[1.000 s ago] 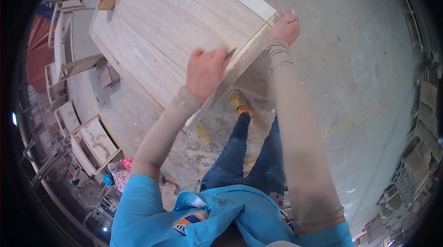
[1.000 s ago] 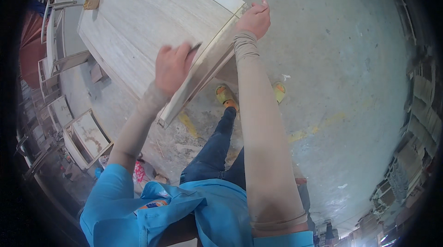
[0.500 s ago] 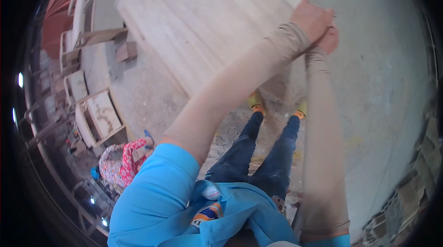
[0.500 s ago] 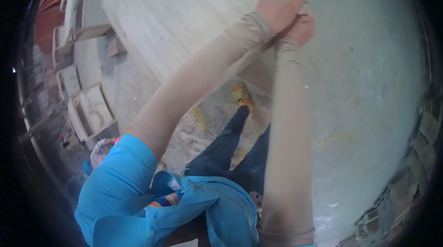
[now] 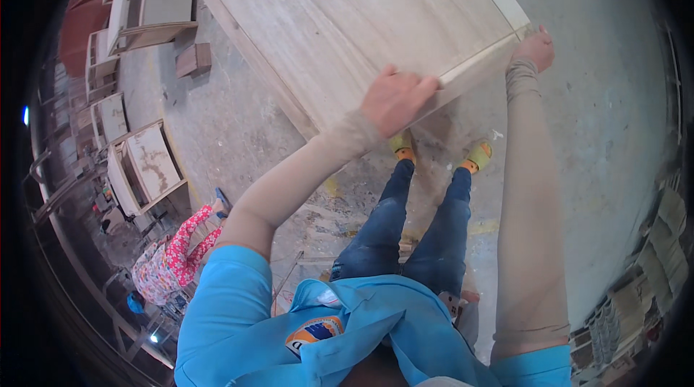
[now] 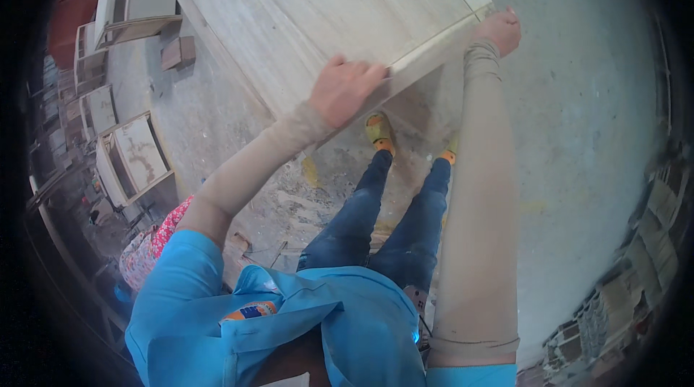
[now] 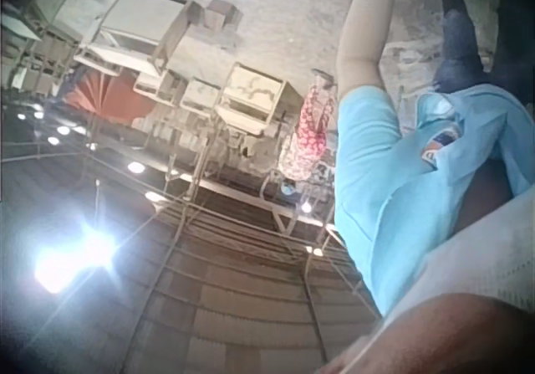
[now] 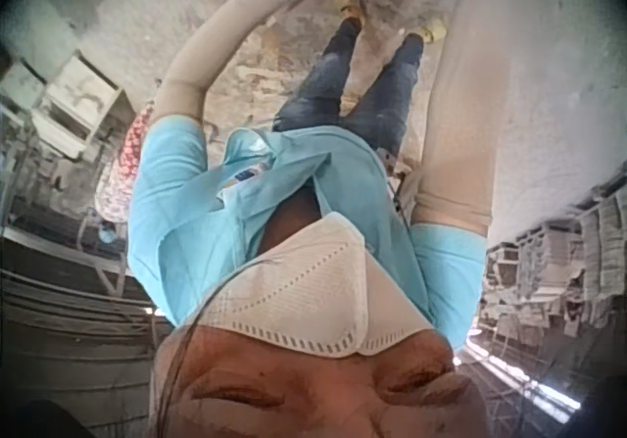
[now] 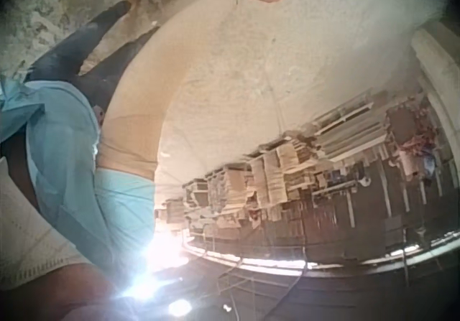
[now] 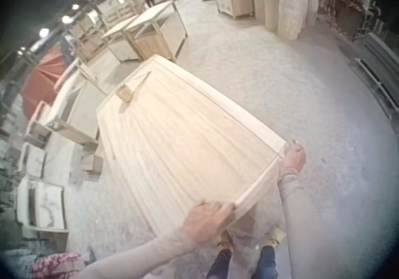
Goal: The person sands the edges and corners of a wooden furniture panel using a sanding block. They work methodically along the perimeter, applying pressure to smooth the wood surface. The person also uses a putty knife to apply a filler substance to the panel's edges.
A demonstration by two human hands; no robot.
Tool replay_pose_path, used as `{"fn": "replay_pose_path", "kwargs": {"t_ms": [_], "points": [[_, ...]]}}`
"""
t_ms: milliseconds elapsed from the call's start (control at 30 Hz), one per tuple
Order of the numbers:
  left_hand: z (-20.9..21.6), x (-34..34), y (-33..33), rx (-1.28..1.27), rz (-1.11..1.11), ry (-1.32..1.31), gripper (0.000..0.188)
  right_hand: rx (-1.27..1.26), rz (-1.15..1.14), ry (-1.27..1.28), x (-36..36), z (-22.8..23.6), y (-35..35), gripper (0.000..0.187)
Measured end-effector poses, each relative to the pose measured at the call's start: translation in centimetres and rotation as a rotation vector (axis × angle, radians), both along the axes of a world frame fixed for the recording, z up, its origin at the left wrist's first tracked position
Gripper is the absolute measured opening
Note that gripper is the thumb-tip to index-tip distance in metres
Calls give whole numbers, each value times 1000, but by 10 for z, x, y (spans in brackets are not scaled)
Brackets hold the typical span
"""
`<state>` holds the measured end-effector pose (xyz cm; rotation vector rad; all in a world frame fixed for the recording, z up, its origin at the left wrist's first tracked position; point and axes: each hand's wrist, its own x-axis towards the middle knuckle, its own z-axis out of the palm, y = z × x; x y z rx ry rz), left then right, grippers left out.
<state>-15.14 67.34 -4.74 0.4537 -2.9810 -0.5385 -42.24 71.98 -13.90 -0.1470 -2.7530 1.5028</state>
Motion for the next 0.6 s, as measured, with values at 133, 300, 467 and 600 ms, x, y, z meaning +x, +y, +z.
{"fn": "replay_pose_path", "kwargs": {"t_ms": [133,300,467,600], "points": [[9,88,10,-16,5,-46,12,-61,-13,-60,6,16,-2,46],[17,201,20,-54,-16,-295,14,-11,-22,-73,9,16,0,46],[46,234,24,-43,109,-415,11,46,-15,-53,7,14,0,45],[31,129,-1,-14,121,-75,15,31,-24,-37,4,16,-3,45]]}}
